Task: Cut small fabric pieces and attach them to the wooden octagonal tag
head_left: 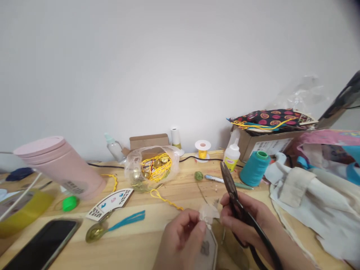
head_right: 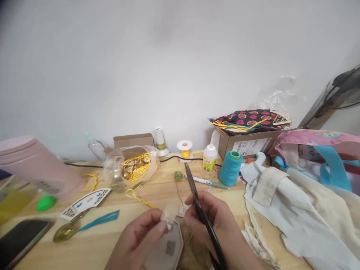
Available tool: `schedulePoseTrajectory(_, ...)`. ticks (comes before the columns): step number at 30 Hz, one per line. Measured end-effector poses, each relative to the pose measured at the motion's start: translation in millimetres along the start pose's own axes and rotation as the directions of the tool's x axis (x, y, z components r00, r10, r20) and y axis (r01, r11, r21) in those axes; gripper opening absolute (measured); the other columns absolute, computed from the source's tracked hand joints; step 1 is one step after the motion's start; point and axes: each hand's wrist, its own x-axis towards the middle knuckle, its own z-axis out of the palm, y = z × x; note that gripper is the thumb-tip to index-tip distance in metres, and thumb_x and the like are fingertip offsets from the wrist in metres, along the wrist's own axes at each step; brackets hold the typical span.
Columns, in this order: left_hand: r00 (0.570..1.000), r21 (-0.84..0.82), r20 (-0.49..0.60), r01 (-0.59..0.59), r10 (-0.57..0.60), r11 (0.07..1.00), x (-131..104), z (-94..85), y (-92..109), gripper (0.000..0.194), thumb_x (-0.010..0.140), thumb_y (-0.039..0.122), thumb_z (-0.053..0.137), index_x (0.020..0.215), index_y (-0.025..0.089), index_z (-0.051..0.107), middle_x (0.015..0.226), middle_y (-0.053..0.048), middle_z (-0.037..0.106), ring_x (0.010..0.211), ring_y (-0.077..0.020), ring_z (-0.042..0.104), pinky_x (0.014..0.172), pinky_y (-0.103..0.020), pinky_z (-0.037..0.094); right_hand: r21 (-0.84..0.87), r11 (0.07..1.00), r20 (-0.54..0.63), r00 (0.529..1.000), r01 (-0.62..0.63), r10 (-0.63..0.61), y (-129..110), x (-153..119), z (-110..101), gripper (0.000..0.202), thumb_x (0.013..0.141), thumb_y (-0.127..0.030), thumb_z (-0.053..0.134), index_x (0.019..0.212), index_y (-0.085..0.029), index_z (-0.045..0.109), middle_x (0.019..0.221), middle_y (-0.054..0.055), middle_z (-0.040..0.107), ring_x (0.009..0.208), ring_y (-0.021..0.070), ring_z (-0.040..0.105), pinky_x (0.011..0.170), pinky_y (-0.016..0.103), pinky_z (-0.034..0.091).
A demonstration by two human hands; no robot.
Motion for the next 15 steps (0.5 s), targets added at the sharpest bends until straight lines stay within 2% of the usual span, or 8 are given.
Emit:
schedulePoseTrajectory(4,0.995,0.007,-0.101,-0.021,0.021,1.0,-1.1,-11.7,1.4,0.024,0.06,0.039,0.068,0.066,0.016,0.061,0.061,0.0,0.062,0.061,-0.0131,0.052,0.058,-0.021,0.039,-0.063,0.998,0.021,0.999,0.029,-0.028,2.1,0.5,-6.1,0.022,0.072,-0.035,0.057,0.083,-0.016,0.051,0.057,-0.005,0.049,0.04,0.0059,0.029,0.036,0.019,0.02)
schedulePoseTrajectory(6,0.992,-0.004,-0.123,-0.017,0.017,1.0,-0.9,-14.6,1.2,0.026,0.059,0.04,0.069,0.067,0.016,0.063,0.061,0.0,0.062,0.063,-0.0139,0.053,0.059,-0.022,0.04,-0.075,0.993,0.093,0.993,0.086,-0.079,5.7,1.0,-8.1,0.026,0.071,-0.039,0.057,0.083,-0.016,0.052,0.057,-0.004,0.047,0.043,0.0073,0.031,0.038,0.02,0.022)
schedulePoseTrajectory(9,0.987,-0.004,-0.147,-0.06,0.059,0.998,-0.8,-15.3,1.3,0.025,0.06,0.04,0.069,0.064,0.016,0.062,0.057,0.0,0.062,0.058,-0.0136,0.053,0.056,-0.021,0.04,-0.113,0.978,0.25,0.958,0.173,-0.141,9.7,1.2,-9.2,0.031,0.066,-0.042,0.062,0.08,-0.016,0.055,0.055,-0.006,0.04,0.048,0.0089,0.032,0.043,0.02,0.024)
schedulePoseTrajectory(11,0.975,0.01,-0.187,-0.122,0.121,0.993,-1.2,-15.1,2.5,0.024,0.061,0.039,0.068,0.062,0.016,0.061,0.056,0.001,0.061,0.058,-0.0133,0.053,0.057,-0.021,0.04,-0.136,0.974,0.314,0.94,0.183,-0.133,9.3,0.6,-8.8,0.035,0.062,-0.045,0.065,0.079,-0.016,0.056,0.056,-0.006,0.039,0.05,0.0096,0.031,0.044,0.021,0.025)
schedulePoseTrajectory(15,0.949,-0.009,-0.261,-0.187,0.178,0.982,-2.5,-15.8,6.3,0.024,0.06,0.039,0.068,0.061,0.016,0.062,0.055,0.001,0.06,0.059,-0.0126,0.053,0.058,-0.019,0.04,-0.179,0.977,0.312,0.948,0.119,-0.058,3.4,-1.6,-6.3,0.042,0.057,-0.052,0.064,0.079,-0.018,0.058,0.063,-0.003,0.048,0.058,0.0142,0.042,0.051,0.022,0.034)
